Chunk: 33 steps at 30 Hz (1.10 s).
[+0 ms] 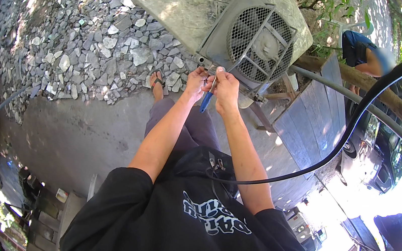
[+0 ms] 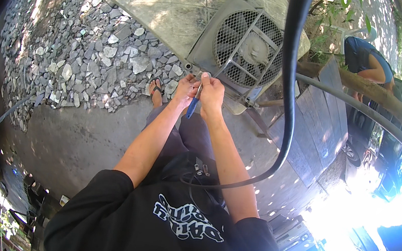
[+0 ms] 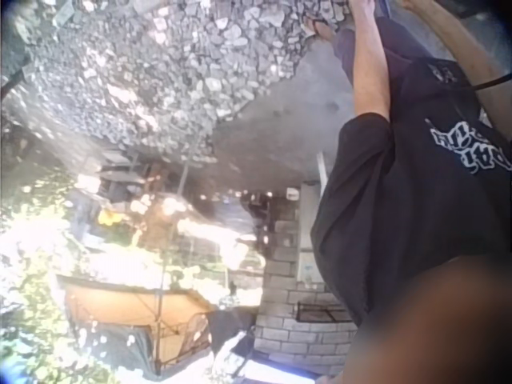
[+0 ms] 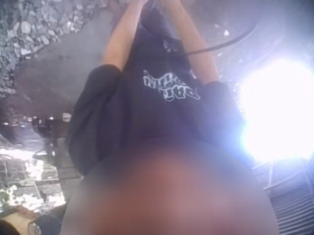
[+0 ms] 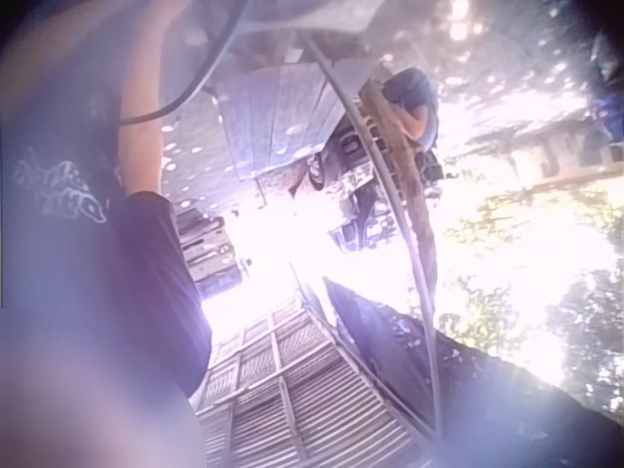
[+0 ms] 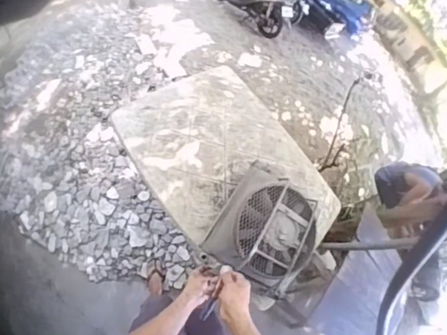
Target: The person retrieves a wrench from a wall-mounted tool rack, walks to an outdoor air conditioner unit, and uses the wrench to tighten bolts on the unit's casing. The person continues adjusting the bolts for the remainder of the clip.
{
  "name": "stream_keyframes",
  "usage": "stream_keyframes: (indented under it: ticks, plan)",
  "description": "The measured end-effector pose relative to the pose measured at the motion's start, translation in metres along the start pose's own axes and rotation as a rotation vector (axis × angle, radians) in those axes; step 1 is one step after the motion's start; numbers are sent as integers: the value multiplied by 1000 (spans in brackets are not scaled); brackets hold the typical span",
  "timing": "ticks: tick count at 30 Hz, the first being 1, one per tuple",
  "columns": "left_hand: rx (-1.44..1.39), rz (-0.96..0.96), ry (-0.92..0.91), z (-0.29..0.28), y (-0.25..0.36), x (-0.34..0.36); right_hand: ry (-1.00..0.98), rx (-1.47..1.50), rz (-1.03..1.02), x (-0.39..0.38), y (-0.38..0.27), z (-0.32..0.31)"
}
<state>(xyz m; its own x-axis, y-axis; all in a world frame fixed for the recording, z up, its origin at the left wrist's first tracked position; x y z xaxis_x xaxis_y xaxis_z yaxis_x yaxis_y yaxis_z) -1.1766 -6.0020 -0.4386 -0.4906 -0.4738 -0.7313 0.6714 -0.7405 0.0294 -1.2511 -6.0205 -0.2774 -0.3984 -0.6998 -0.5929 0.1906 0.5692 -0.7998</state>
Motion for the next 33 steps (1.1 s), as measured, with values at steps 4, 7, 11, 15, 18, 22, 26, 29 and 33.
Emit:
stream_keyframes:
  ticks: [4,7,11,15,18,22,26,29,33]
  plan:
    - [-89,-9,28,9,-4,-10,-17,-1,-5,-3,-1,-1]
    - [-54,-5,57,17,-1,-16,-39,-21,-7,-2,-3,-2]
    - [-23,-11,110,21,1,-23,-51,-38,-12,-3,-4,-3]
    - [-25,22,158,16,1,-20,-50,-38,-13,-3,-5,-1]
    - [31,56,163,6,2,-12,-36,-47,3,-4,-5,-2]
    - [209,105,153,-9,14,0,-18,-54,-8,-5,-7,-3]
    - [378,70,123,-16,22,6,-15,-99,-54,-6,-11,-2]
    - [390,60,84,-15,23,3,-9,-127,-63,-10,-14,0]
    - [394,68,46,-12,19,-6,-2,-164,-59,-20,-18,-2]
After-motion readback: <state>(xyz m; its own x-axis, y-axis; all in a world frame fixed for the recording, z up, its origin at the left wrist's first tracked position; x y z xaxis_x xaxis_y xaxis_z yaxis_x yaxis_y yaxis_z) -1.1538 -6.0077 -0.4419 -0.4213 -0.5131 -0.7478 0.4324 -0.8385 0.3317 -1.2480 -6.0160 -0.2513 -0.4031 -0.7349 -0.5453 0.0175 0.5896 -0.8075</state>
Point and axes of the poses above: each hand's wrist, its own x-axis towards the middle knuckle, its own z-axis out of the palm, y = z × x, the point moved 9 cm from there along x, towards the middle knuckle, and after that the axes turned 13 degrees about -z, right-handed, at the moved point
